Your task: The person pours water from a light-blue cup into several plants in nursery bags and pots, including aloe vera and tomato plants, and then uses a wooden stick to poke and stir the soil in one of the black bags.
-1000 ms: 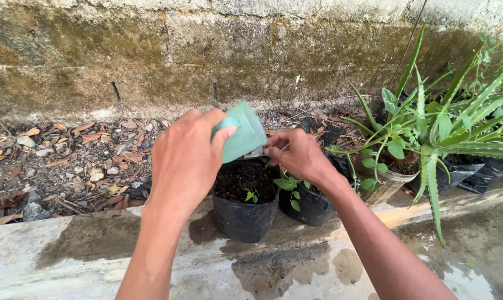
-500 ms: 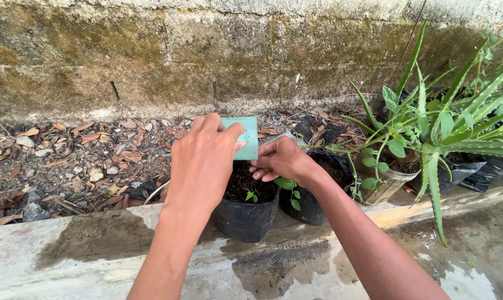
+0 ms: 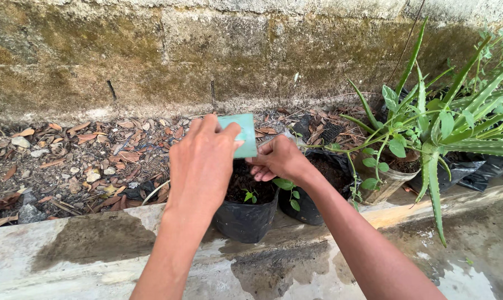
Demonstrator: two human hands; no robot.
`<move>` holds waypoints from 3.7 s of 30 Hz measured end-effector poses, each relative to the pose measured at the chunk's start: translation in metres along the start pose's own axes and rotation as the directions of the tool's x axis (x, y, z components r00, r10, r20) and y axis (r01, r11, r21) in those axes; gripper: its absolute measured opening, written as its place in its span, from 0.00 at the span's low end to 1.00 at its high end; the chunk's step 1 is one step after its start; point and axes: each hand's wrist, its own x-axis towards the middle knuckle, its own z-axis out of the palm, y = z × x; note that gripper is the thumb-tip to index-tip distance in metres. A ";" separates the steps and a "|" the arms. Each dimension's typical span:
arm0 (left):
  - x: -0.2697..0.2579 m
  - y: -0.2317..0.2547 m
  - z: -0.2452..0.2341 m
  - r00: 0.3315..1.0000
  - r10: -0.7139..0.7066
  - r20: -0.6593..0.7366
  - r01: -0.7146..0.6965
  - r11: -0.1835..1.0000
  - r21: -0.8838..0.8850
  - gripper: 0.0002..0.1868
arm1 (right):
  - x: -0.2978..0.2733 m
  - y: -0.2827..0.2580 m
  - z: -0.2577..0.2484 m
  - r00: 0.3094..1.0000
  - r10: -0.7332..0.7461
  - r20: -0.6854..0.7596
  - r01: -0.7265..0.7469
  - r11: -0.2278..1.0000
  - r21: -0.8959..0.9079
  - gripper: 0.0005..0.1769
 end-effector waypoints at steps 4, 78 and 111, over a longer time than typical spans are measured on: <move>0.000 -0.005 -0.005 0.995 -0.087 0.039 0.089 0.993 -0.080 0.11 | -0.009 -0.015 0.002 0.987 -0.115 -0.112 0.066 0.929 -0.365 0.06; -0.002 -0.053 -0.091 0.957 -0.262 0.122 0.271 0.960 -0.063 0.13 | -0.030 -0.008 0.008 0.957 -0.283 -0.062 0.100 0.525 -0.845 0.09; 0.029 0.058 -0.047 0.831 -0.535 0.152 0.497 0.837 0.228 0.16 | 0.006 0.015 0.004 0.904 -0.407 -0.130 0.258 0.763 -0.593 0.08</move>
